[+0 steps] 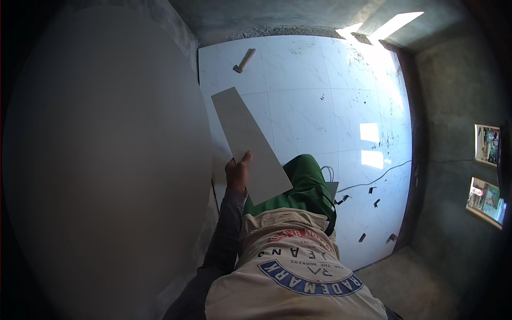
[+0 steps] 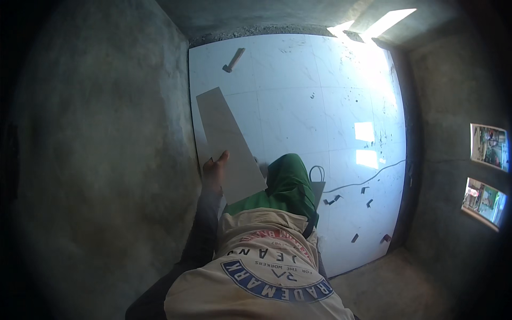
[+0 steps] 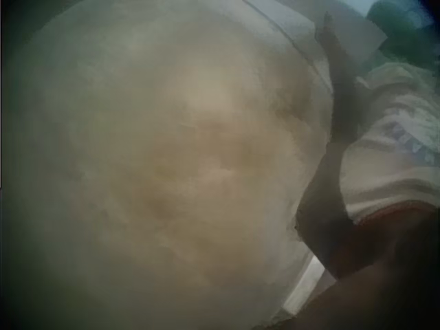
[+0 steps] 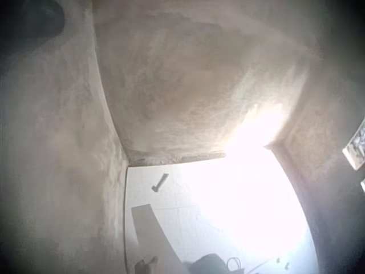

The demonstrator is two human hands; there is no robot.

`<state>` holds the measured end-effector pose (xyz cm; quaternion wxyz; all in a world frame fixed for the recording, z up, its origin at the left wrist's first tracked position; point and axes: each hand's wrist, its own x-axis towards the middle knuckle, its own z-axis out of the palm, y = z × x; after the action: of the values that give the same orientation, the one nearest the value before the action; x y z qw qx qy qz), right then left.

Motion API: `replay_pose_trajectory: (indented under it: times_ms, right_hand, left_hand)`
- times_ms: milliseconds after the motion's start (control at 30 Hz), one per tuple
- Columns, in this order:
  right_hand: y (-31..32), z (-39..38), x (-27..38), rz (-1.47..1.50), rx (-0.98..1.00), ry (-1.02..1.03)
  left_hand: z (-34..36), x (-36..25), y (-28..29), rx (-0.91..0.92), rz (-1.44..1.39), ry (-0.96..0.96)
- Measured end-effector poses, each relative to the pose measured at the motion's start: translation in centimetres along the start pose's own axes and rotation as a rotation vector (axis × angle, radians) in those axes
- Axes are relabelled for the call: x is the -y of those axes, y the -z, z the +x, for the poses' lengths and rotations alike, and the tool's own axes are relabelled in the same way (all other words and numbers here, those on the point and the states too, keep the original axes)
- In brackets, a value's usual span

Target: The person cuts a tile with an angle grinder, carries the cut pieces into a room, and places the tile piece into a corner of the floor by hand and with a hammer.

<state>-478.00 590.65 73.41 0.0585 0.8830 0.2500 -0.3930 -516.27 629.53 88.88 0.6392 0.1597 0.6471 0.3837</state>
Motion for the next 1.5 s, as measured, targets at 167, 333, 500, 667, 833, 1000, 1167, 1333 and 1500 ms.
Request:
replay_pose_trajectory:
  times_ms: [167, 333, 500, 667, 833, 1000, 1167, 1333, 1500]
  right_hand:
    - [2.6, 8.7, 9.7, -0.058, 0.022, 0.035]
    - [6.3, 18.8, 17.2, -0.214, 0.064, 0.087]
    - [12.9, 28.1, 29.0, -0.413, 0.034, 0.255]
    - [24.5, 34.3, 41.8, -0.175, -0.024, 0.303]
    - [33.6, 41.7, 51.5, -0.323, -0.127, 0.403]
    - [39.2, 45.6, 61.5, -0.527, -0.283, 0.613]
    - [44.0, 49.0, 71.6, -0.588, -0.181, 0.687]
    - [43.2, 55.2, 84.0, -0.749, -0.021, 0.749]
    - [35.5, 68.6, 91.8, -0.700, 0.138, 0.573]
  left_hand:
    - [9.5, -4.7, -3.3, -0.098, 0.030, -0.053]
    - [20.3, -6.7, -6.2, -0.160, 0.010, 0.099]
    - [27.9, -12.7, -8.5, -0.317, 0.032, 0.018]
    - [31.9, -15.5, -12.0, -0.389, -0.195, 0.059]
    - [39.6, -19.4, -16.6, -0.414, 0.255, 0.106]
    - [50.5, -23.1, -18.9, -0.360, 0.323, -0.008]
    - [53.8, -32.6, -24.0, -0.412, 0.222, 0.162]
    - [59.1, -33.0, -25.1, -0.471, 0.150, 0.097]
    - [67.0, -26.6, -24.5, -0.520, 0.441, 0.027]
